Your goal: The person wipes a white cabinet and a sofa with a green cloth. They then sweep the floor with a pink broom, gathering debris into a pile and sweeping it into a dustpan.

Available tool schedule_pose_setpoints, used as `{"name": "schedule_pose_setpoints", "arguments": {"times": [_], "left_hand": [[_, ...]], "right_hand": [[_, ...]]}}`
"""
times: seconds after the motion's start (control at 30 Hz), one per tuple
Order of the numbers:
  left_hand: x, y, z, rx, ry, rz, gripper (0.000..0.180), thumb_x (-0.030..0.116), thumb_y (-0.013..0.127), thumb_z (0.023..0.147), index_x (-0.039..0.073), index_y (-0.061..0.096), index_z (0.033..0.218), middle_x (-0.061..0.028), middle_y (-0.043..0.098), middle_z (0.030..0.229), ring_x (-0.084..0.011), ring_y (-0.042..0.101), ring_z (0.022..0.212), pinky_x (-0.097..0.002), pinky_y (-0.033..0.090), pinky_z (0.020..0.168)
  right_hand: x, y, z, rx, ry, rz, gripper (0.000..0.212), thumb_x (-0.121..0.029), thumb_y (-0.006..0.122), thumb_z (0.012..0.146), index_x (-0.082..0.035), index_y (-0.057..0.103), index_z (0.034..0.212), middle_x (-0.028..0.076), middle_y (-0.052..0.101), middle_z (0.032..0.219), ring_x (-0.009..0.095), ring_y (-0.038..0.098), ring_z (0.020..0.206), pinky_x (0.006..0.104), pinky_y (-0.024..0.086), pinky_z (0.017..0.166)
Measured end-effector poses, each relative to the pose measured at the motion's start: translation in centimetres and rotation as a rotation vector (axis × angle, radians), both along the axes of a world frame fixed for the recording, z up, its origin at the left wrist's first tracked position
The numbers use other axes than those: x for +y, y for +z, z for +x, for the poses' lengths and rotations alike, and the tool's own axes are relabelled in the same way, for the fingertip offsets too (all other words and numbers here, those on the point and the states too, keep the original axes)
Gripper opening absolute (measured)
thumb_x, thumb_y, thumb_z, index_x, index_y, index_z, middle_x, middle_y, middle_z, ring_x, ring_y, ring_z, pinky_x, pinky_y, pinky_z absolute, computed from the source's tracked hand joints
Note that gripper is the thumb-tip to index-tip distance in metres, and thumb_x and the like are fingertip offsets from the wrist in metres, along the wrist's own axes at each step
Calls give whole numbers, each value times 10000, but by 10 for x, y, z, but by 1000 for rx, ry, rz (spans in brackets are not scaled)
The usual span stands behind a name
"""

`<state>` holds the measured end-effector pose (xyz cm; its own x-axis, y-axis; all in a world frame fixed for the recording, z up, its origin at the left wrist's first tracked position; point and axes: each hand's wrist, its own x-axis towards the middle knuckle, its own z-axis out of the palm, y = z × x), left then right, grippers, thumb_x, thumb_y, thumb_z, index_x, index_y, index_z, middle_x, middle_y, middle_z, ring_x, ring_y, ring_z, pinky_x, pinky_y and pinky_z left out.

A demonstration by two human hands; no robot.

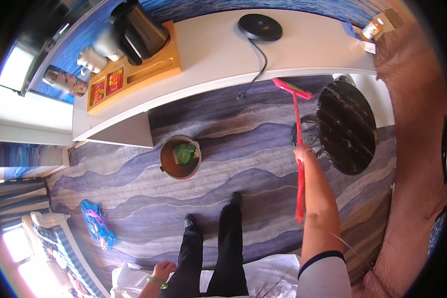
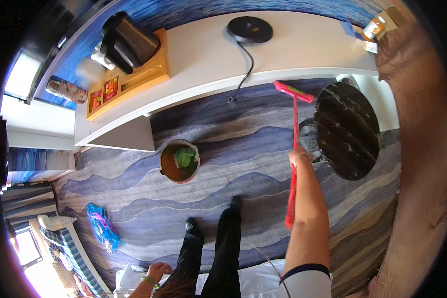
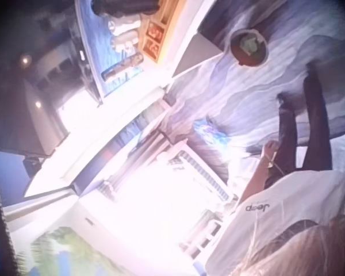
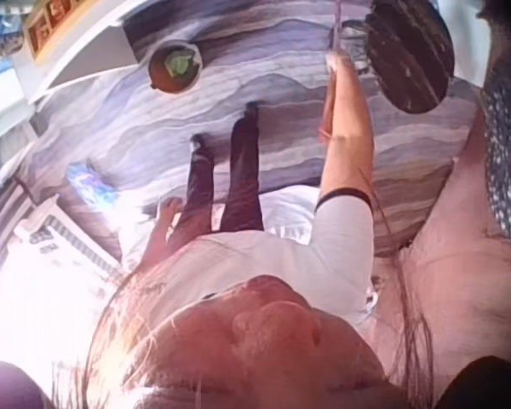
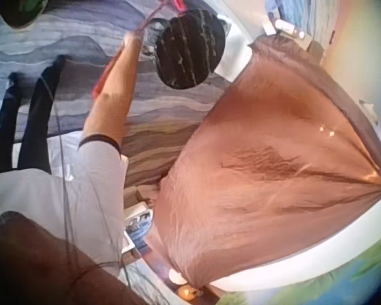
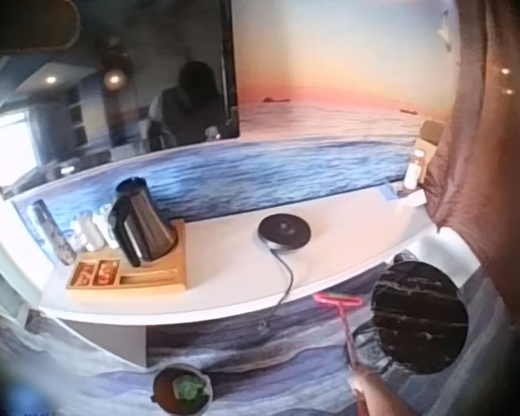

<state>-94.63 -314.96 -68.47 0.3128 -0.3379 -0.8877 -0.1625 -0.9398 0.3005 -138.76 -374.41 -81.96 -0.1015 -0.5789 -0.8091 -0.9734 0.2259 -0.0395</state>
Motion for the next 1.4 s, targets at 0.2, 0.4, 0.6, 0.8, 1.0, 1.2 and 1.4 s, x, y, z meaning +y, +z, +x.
{"name": "schedule_pose_setpoints", "arguments": {"times": [0.2,0.4,0.6,0.8,1.0,1.2,1.4], "left_hand": [[89,-13,-3,-6,-5,229,267,292,550,767,64,685,806,-83,671,768,-162,639,764,-309,492,725],[72,-15,9,78,162,-1,253,224,519,802,28,678,790,-77,669,750,-150,636,714,-287,502,643],[53,-5,23,82,244,-60,244,212,531,821,8,664,805,-73,660,733,-129,620,674,-251,484,607],[93,-21,9,115,243,29,223,194,541,823,4,658,813,-70,656,734,-137,620,673,-264,496,606],[79,-28,-1,155,293,-34,223,192,538,838,-2,647,837,-70,654,766,-143,623,712,-269,501,622],[92,-6,9,98,386,22,211,195,560,818,10,656,844,-66,656,761,-130,617,714,-267,500,640],[140,-15,0,27,261,89,223,230,554,785,41,670,802,-50,647,692,-131,594,634,-278,480,601]], "right_hand": [[145,35,109,-128,-32,88,237,-29,452,741,66,539,940,190,609,651,306,620,546,414,489,474],[177,161,28,-122,-28,10,224,-117,507,734,45,462,883,154,561,554,228,564,416,354,454,388],[143,70,16,-47,-295,51,171,-132,549,717,11,558,625,135,553,500,277,598,471,411,471,438],[302,179,24,-73,199,198,333,-131,542,744,49,490,1020,268,598,875,382,609,817,445,490,716],[258,173,17,-5,146,-52,318,-187,566,757,24,472,976,250,592,887,390,596,812,456,476,749],[86,54,98,-75,-51,-19,245,-82,529,708,53,528,913,168,580,581,296,598,480,387,452,401],[234,83,143,65,213,111,221,-56,496,736,66,558,909,207,614,624,286,637,555,396,511,549]]}}
